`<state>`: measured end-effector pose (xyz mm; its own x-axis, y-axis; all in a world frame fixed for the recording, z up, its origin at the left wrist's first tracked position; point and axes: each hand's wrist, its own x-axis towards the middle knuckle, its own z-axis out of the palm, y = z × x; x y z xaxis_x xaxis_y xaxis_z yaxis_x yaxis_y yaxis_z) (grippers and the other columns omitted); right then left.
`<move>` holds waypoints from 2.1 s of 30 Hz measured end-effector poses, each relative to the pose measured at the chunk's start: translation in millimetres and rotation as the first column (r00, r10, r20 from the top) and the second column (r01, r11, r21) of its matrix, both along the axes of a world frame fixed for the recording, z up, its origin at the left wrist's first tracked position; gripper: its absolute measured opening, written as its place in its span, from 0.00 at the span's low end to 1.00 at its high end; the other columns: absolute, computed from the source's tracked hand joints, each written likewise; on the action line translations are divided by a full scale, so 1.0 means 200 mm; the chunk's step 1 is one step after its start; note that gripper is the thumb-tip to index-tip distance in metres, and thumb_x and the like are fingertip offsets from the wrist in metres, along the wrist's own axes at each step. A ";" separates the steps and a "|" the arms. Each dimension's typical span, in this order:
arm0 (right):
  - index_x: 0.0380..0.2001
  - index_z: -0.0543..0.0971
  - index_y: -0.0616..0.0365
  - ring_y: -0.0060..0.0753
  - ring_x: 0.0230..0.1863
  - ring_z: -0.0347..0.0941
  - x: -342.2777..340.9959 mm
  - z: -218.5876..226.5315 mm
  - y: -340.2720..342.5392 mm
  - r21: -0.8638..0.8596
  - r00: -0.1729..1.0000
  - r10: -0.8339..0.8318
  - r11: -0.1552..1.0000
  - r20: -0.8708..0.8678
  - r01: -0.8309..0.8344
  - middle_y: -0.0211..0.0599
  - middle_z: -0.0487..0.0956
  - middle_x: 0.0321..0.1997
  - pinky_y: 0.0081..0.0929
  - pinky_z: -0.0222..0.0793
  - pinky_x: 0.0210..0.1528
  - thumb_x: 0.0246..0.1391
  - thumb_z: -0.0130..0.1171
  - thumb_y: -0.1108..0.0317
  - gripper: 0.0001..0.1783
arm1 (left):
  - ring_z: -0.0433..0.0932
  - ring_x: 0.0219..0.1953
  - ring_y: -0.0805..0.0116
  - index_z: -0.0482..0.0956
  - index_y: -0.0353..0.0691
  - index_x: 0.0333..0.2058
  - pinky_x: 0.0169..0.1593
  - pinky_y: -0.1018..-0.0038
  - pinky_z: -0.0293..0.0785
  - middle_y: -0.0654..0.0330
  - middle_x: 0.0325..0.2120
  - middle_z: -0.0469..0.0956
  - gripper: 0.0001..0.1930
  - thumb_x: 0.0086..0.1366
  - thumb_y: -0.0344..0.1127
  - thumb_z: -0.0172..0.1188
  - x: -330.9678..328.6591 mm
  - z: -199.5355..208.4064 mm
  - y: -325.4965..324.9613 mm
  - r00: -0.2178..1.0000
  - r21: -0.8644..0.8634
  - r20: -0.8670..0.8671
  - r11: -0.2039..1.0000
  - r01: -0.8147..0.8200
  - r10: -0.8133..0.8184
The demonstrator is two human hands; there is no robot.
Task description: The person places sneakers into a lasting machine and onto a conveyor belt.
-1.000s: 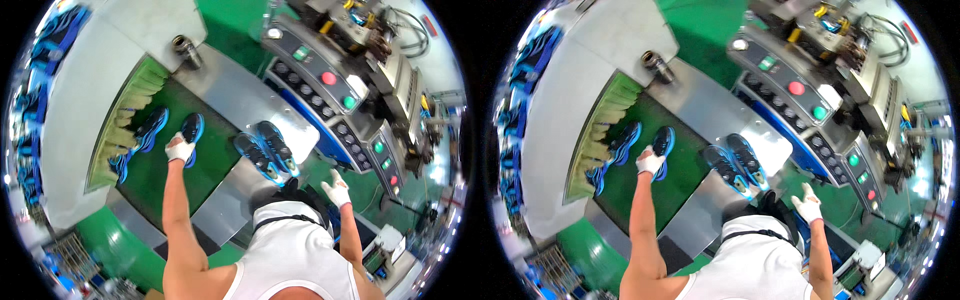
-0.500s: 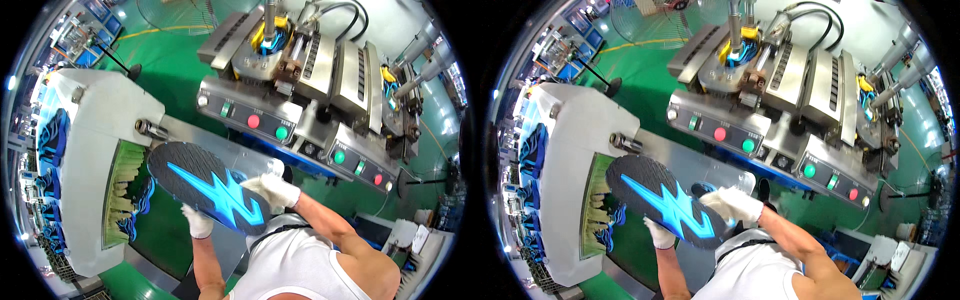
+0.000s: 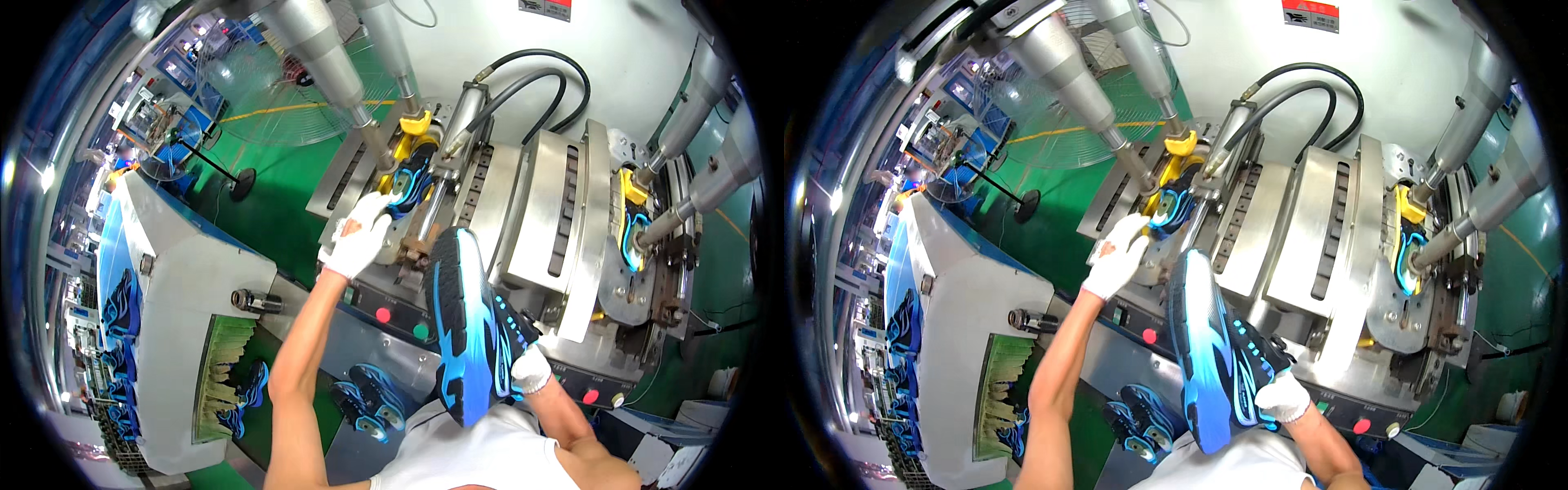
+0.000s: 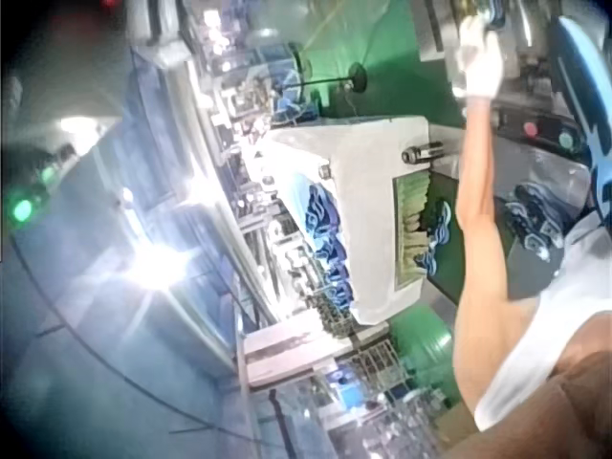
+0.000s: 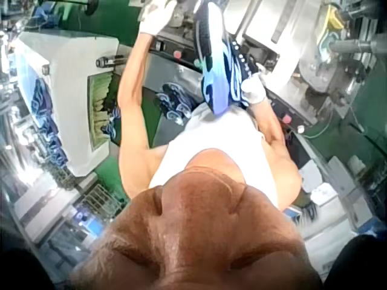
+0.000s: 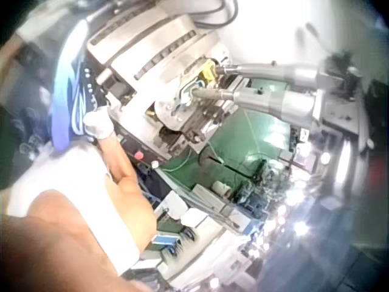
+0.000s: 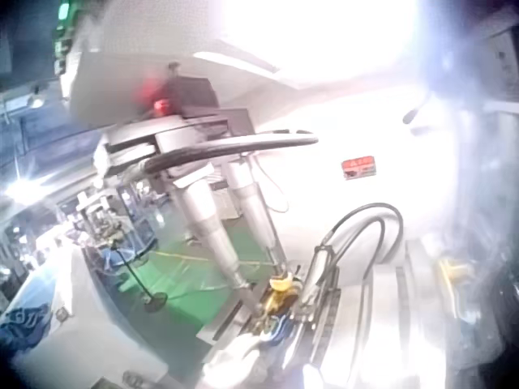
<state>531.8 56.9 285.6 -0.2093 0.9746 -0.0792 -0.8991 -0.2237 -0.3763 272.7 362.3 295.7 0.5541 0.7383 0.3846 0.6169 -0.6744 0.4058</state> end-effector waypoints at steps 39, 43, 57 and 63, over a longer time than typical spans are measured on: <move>0.41 0.85 0.67 0.51 0.50 0.83 -0.39 -0.54 2.31 -0.082 -0.795 0.153 0.988 0.587 0.129 0.55 0.85 0.46 0.38 0.76 0.54 0.50 0.61 0.61 0.21 | 0.78 0.51 0.45 0.72 0.41 0.55 0.56 0.54 0.73 0.50 0.50 0.76 0.32 0.49 0.35 0.72 -1.39 -0.76 -2.33 -0.143 -0.255 -0.475 -0.291 -0.922 0.868; 0.40 0.85 0.65 0.50 0.48 0.82 -0.50 -0.62 2.45 0.115 -0.674 0.088 0.961 0.733 0.251 0.53 0.85 0.46 0.41 0.75 0.52 0.48 0.66 0.57 0.22 | 0.77 0.53 0.48 0.71 0.40 0.59 0.59 0.57 0.72 0.49 0.50 0.74 0.34 0.51 0.30 0.71 -1.12 -1.12 -2.49 -0.364 -0.334 -0.378 -0.492 -0.804 0.851; 0.74 0.54 0.65 0.49 0.65 0.65 -0.88 -0.12 0.98 0.624 -0.189 -0.662 0.748 0.726 -0.224 0.59 0.63 0.71 0.41 0.63 0.68 0.62 0.58 0.66 0.42 | 0.85 0.44 0.47 0.76 0.46 0.53 0.51 0.54 0.78 0.51 0.41 0.86 0.35 0.49 0.54 0.74 -1.12 -1.26 -2.69 -0.348 -0.566 -0.365 -0.502 -0.654 0.864; 0.77 0.49 0.66 0.65 0.82 0.37 -0.91 -0.89 0.41 -0.217 -0.754 -0.640 0.764 -0.145 -0.607 0.59 0.46 0.82 0.63 0.31 0.79 0.46 0.65 0.40 0.64 | 0.85 0.41 0.46 0.78 0.44 0.50 0.44 0.56 0.80 0.49 0.40 0.86 0.31 0.53 0.57 0.70 -1.20 -1.28 -2.78 -0.051 -0.677 -0.362 -0.301 -0.671 0.931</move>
